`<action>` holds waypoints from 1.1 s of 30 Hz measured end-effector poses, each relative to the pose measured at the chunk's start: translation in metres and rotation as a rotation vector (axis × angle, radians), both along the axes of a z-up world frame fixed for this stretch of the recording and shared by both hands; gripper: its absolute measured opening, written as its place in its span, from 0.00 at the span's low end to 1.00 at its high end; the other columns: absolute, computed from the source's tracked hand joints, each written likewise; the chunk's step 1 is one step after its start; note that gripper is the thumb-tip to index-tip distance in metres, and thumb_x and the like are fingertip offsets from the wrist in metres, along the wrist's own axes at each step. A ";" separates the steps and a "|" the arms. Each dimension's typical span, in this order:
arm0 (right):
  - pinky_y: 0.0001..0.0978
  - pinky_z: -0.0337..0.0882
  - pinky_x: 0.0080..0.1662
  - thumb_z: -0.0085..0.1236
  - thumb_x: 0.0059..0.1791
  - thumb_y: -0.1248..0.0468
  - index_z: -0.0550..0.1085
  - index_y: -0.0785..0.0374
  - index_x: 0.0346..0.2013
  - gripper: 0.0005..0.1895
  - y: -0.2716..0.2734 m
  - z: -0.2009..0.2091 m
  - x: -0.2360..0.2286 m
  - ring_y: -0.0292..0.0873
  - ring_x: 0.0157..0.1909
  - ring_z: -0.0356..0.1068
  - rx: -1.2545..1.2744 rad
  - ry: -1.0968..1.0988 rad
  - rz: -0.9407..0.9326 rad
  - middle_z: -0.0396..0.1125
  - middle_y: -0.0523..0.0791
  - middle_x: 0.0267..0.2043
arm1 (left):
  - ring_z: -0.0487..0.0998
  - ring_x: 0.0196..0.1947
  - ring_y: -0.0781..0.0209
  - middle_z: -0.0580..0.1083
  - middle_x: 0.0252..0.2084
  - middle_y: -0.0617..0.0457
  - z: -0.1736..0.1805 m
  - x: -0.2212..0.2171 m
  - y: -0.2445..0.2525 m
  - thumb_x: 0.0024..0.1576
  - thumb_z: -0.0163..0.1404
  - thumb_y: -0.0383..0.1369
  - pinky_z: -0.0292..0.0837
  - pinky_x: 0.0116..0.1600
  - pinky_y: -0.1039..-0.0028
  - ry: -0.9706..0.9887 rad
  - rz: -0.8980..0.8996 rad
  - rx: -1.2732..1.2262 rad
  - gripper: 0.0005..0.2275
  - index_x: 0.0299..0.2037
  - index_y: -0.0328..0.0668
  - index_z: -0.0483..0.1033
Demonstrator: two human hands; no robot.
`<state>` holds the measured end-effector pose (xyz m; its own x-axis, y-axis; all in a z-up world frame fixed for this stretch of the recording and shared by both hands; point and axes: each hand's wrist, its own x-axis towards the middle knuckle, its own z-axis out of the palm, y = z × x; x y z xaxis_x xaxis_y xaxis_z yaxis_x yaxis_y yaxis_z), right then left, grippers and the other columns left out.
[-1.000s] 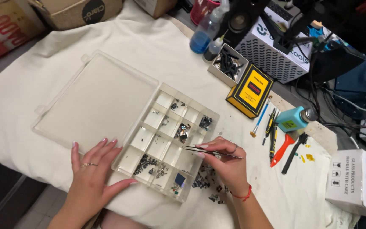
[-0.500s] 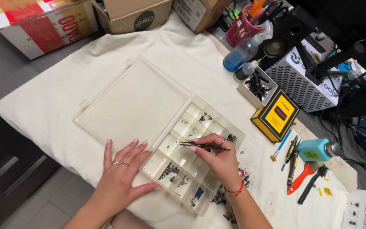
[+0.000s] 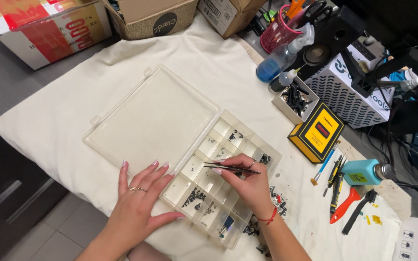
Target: The person uses tweezers to pick up small electronic components from a pile on a white cloth and places them into the compartments of a clear plastic organizer box. The person repeatedly picks up components and sorts them into the box throughout the video.
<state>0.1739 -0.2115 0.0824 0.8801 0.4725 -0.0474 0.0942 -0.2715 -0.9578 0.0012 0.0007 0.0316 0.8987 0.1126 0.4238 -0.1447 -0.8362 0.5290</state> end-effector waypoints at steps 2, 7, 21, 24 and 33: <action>0.27 0.82 0.48 0.72 0.41 0.67 0.82 0.62 0.34 0.08 0.000 0.001 -0.001 0.40 0.43 0.81 0.006 0.005 -0.014 0.80 0.47 0.37 | 0.69 0.68 0.47 0.69 0.66 0.51 0.002 0.000 0.000 0.46 0.63 0.57 0.35 0.75 0.35 -0.006 -0.004 0.006 0.36 0.60 0.47 0.69; 0.29 0.83 0.49 0.72 0.41 0.69 0.81 0.63 0.35 0.09 -0.005 0.006 -0.007 0.42 0.45 0.81 0.077 -0.050 -0.038 0.80 0.48 0.40 | 0.68 0.68 0.47 0.69 0.67 0.51 0.001 -0.001 0.000 0.45 0.62 0.57 0.34 0.75 0.35 0.001 -0.014 0.009 0.37 0.61 0.47 0.68; 0.32 0.84 0.47 0.69 0.41 0.74 0.79 0.67 0.35 0.09 -0.099 0.012 -0.043 0.47 0.45 0.82 0.106 -0.106 -0.364 0.80 0.53 0.39 | 0.67 0.69 0.49 0.69 0.68 0.54 0.001 -0.001 -0.002 0.45 0.62 0.56 0.32 0.77 0.37 0.016 -0.003 0.040 0.37 0.63 0.49 0.67; 0.34 0.84 0.48 0.70 0.39 0.75 0.79 0.69 0.34 0.10 -0.117 0.013 -0.051 0.48 0.44 0.81 0.085 -0.028 -0.551 0.79 0.53 0.38 | 0.67 0.69 0.50 0.69 0.67 0.54 0.000 -0.002 -0.002 0.44 0.62 0.55 0.32 0.77 0.38 0.010 -0.002 0.036 0.37 0.63 0.49 0.67; 0.31 0.79 0.42 0.68 0.41 0.76 0.76 0.70 0.37 0.11 -0.169 -0.011 -0.057 0.45 0.39 0.77 0.181 -0.058 -0.698 0.78 0.54 0.39 | 0.65 0.71 0.53 0.69 0.67 0.51 -0.002 -0.004 -0.004 0.44 0.60 0.56 0.33 0.78 0.39 0.022 0.009 0.065 0.38 0.64 0.49 0.66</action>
